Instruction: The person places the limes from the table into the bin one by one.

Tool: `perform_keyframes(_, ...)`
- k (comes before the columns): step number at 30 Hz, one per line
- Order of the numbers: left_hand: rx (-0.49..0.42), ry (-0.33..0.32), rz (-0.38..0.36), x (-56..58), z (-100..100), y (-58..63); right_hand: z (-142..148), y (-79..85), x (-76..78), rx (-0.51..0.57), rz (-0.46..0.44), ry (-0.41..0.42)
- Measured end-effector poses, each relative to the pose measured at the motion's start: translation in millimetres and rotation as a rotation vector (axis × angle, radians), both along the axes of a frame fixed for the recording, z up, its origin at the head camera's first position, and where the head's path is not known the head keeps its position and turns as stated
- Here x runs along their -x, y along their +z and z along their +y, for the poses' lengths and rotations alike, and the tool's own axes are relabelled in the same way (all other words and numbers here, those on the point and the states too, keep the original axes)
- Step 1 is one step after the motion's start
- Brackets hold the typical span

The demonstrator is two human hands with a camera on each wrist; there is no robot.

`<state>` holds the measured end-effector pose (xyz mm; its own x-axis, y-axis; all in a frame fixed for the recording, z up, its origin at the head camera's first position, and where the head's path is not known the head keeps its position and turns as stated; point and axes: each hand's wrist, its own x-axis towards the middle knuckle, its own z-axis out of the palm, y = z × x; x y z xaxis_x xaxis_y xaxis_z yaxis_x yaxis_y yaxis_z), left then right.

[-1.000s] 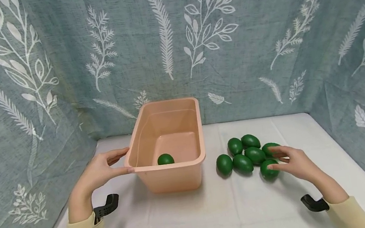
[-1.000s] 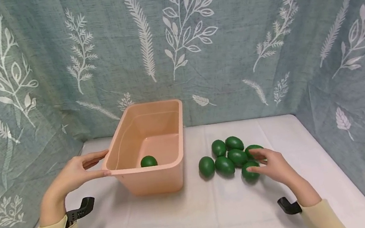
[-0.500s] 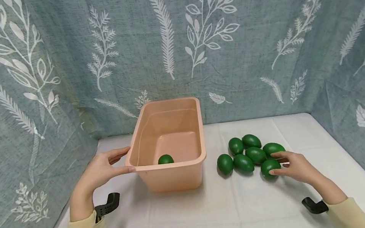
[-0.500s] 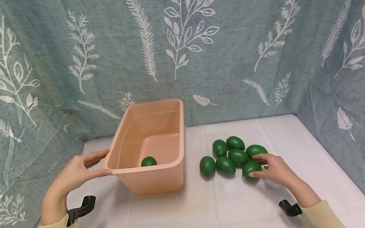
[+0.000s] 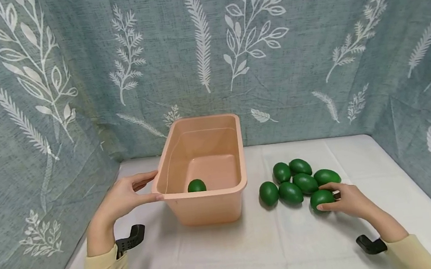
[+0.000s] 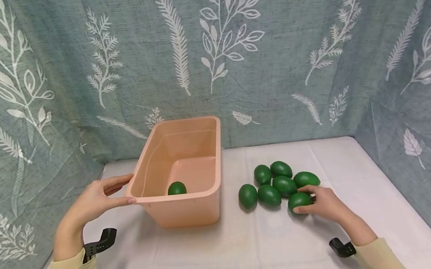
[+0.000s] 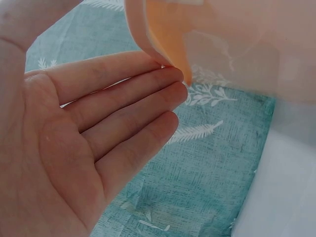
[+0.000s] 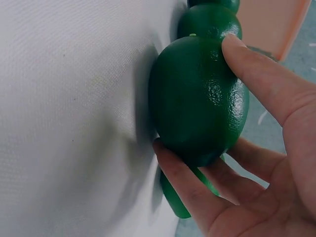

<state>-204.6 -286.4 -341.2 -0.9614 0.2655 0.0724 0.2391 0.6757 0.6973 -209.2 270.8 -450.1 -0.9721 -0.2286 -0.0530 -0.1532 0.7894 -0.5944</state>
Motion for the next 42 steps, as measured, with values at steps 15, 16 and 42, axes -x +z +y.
perform_keyframes(15, -0.009, -0.009, 0.004, 0.3, -0.4, -1.8, 3.4, -2.6, 0.6, 0.037, -0.017, -0.065)
perform_keyframes(16, -0.009, -0.009, 0.005, 0.4, -0.5, -1.8, 3.6, -3.0, 1.0, 0.039, -0.018, -0.068)
perform_keyframes(42, 0.019, -0.008, 0.023, -1.3, -0.3, -0.3, 1.7, 83.3, 20.9, 0.094, 0.023, -0.035)
